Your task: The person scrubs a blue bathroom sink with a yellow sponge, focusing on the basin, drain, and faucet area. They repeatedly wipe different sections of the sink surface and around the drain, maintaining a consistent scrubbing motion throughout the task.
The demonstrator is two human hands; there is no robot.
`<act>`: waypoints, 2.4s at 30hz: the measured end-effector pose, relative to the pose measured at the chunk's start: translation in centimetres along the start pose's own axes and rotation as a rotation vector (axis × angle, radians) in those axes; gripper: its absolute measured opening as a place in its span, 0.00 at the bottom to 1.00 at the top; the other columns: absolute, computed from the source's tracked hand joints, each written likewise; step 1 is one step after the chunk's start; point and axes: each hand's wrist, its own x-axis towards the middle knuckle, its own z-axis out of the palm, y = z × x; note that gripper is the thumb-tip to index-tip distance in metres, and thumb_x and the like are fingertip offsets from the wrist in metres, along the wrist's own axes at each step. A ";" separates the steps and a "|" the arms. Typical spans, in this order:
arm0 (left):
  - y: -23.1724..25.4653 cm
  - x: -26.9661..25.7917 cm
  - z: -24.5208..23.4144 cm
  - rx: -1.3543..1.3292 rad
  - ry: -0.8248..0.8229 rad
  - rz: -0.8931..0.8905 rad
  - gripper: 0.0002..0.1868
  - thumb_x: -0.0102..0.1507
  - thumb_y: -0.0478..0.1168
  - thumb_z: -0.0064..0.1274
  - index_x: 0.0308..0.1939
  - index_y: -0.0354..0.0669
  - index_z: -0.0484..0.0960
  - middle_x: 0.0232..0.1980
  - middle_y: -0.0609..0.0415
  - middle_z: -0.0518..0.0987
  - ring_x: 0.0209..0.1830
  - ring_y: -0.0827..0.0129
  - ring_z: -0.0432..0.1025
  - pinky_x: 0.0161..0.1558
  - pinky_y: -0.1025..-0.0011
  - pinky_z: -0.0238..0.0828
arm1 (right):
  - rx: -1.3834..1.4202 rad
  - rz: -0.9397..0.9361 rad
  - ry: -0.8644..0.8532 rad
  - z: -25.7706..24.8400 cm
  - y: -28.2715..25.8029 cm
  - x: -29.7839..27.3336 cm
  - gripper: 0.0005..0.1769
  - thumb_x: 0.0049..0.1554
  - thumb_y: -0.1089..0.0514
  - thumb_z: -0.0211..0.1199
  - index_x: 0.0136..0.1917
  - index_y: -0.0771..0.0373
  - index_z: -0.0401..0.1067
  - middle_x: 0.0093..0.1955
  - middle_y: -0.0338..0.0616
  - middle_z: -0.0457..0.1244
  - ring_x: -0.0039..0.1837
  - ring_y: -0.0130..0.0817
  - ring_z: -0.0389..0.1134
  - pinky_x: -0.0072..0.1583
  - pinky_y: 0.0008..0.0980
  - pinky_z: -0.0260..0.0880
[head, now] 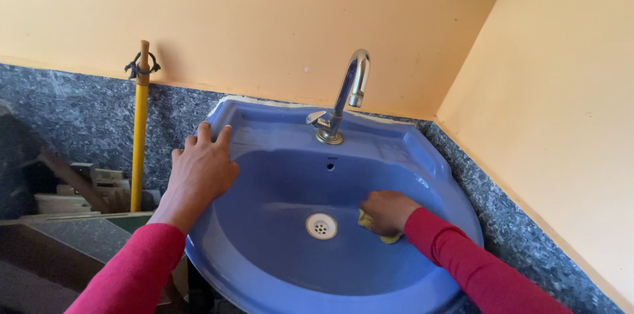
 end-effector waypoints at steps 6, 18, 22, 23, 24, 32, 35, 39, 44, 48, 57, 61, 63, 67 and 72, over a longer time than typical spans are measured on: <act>0.1 0.0 -0.2 0.010 -0.012 -0.008 0.40 0.59 0.43 0.52 0.76 0.50 0.60 0.77 0.36 0.55 0.72 0.38 0.59 0.66 0.39 0.58 | -0.069 -0.227 0.497 -2.3 0.2 0.6 0.19 0.46 0.58 0.68 0.53 0.59 0.73 0.50 0.48 0.63 0.55 0.49 0.67 0.52 0.49 0.71; 0.2 -0.1 -0.2 0.021 0.013 0.008 0.41 0.57 0.44 0.54 0.75 0.48 0.60 0.76 0.36 0.55 0.71 0.37 0.60 0.64 0.40 0.60 | -0.368 -0.469 0.385 -2.1 -2.5 5.0 0.19 0.45 0.64 0.67 0.52 0.60 0.71 0.52 0.47 0.62 0.56 0.45 0.68 0.49 0.42 0.74; 0.1 -0.1 0.0 0.023 0.025 0.010 0.40 0.58 0.43 0.54 0.75 0.48 0.61 0.76 0.37 0.57 0.71 0.38 0.60 0.63 0.40 0.61 | -0.029 -0.319 0.760 -5.0 -4.7 6.1 0.15 0.52 0.57 0.67 0.52 0.63 0.71 0.49 0.49 0.63 0.52 0.46 0.70 0.48 0.43 0.74; 0.1 -0.1 0.0 0.023 0.026 0.012 0.40 0.58 0.43 0.54 0.75 0.48 0.61 0.76 0.37 0.57 0.71 0.38 0.61 0.63 0.40 0.61 | 0.031 -0.304 0.831 -5.4 -5.7 6.6 0.18 0.50 0.56 0.68 0.52 0.64 0.71 0.48 0.49 0.63 0.51 0.48 0.70 0.48 0.44 0.74; 0.1 -0.1 0.1 0.024 0.027 0.016 0.40 0.58 0.43 0.54 0.75 0.48 0.61 0.76 0.37 0.57 0.71 0.39 0.61 0.64 0.40 0.61 | 0.093 -0.286 0.902 -5.6 -6.8 7.0 0.20 0.48 0.56 0.69 0.53 0.64 0.72 0.47 0.50 0.63 0.50 0.50 0.70 0.48 0.45 0.74; 0.0 0.0 0.3 0.018 0.060 0.027 0.39 0.57 0.42 0.53 0.74 0.48 0.63 0.74 0.38 0.59 0.70 0.40 0.61 0.64 0.40 0.60 | 0.082 -0.357 0.530 -2.6 -12.0 8.1 0.13 0.51 0.62 0.64 0.51 0.63 0.73 0.50 0.54 0.64 0.49 0.54 0.71 0.49 0.48 0.73; 0.0 -0.1 0.3 0.025 0.057 0.023 0.39 0.57 0.42 0.52 0.74 0.48 0.63 0.74 0.38 0.60 0.69 0.40 0.62 0.63 0.41 0.61 | 0.191 -0.226 0.544 -4.2 -11.8 6.9 0.13 0.54 0.59 0.63 0.53 0.64 0.70 0.50 0.54 0.64 0.47 0.55 0.71 0.48 0.51 0.72; 0.1 0.0 0.3 0.030 0.061 0.032 0.39 0.57 0.42 0.53 0.73 0.48 0.64 0.74 0.38 0.60 0.68 0.40 0.63 0.62 0.42 0.62 | 0.429 -0.059 0.749 -6.1 -11.9 6.7 0.19 0.60 0.51 0.64 0.57 0.66 0.68 0.50 0.55 0.64 0.47 0.57 0.70 0.48 0.50 0.73; -0.1 0.0 0.5 0.016 0.070 0.032 0.39 0.56 0.42 0.52 0.73 0.50 0.65 0.74 0.39 0.60 0.67 0.41 0.64 0.62 0.42 0.63 | 0.628 -0.383 0.714 -4.7 -13.9 7.6 0.26 0.55 0.54 0.69 0.63 0.66 0.70 0.58 0.60 0.61 0.56 0.59 0.68 0.56 0.47 0.72; -0.9 0.2 0.9 -0.078 0.107 0.031 0.37 0.56 0.42 0.51 0.72 0.54 0.69 0.75 0.43 0.62 0.67 0.44 0.65 0.62 0.41 0.62 | 0.780 -0.517 0.449 -4.0 -15.7 7.4 0.33 0.53 0.53 0.69 0.69 0.64 0.64 0.67 0.56 0.55 0.54 0.52 0.70 0.56 0.41 0.75; -1.6 0.7 1.3 -0.185 0.148 0.002 0.33 0.57 0.39 0.46 0.68 0.58 0.76 0.77 0.45 0.63 0.66 0.42 0.66 0.64 0.41 0.61 | -0.201 -0.429 0.758 -3.8 -13.6 8.3 0.14 0.65 0.54 0.62 0.61 0.60 0.70 0.55 0.47 0.62 0.49 0.42 0.69 0.45 0.38 0.74; -1.6 0.7 1.3 -0.184 0.154 0.014 0.33 0.57 0.39 0.46 0.68 0.58 0.76 0.77 0.44 0.62 0.66 0.42 0.67 0.63 0.40 0.62 | -0.033 -0.212 0.908 -5.6 -11.8 8.3 0.30 0.61 0.53 0.64 0.70 0.73 0.65 0.49 0.51 0.61 0.45 0.44 0.70 0.43 0.39 0.74; -1.6 0.7 1.4 -0.185 0.161 0.020 0.32 0.57 0.39 0.46 0.68 0.57 0.76 0.76 0.44 0.63 0.65 0.42 0.67 0.63 0.39 0.61 | 0.193 -0.149 1.005 -6.5 -11.5 7.9 0.34 0.55 0.49 0.68 0.67 0.73 0.65 0.51 0.53 0.61 0.47 0.49 0.71 0.47 0.42 0.74; -2.0 1.1 1.8 -0.210 0.172 -0.003 0.32 0.57 0.38 0.46 0.67 0.59 0.77 0.76 0.46 0.64 0.65 0.41 0.68 0.63 0.39 0.61 | 0.500 -0.254 0.901 -7.0 -13.6 7.3 0.40 0.53 0.52 0.70 0.72 0.73 0.61 0.59 0.58 0.59 0.51 0.57 0.70 0.51 0.44 0.73; -2.8 1.7 2.4 -0.302 0.179 -0.021 0.29 0.59 0.39 0.46 0.64 0.62 0.80 0.77 0.54 0.65 0.67 0.48 0.69 0.64 0.37 0.61 | 0.801 -0.493 0.566 -6.3 -16.2 6.9 0.34 0.58 0.54 0.68 0.72 0.68 0.61 0.63 0.55 0.58 0.54 0.46 0.72 0.55 0.36 0.76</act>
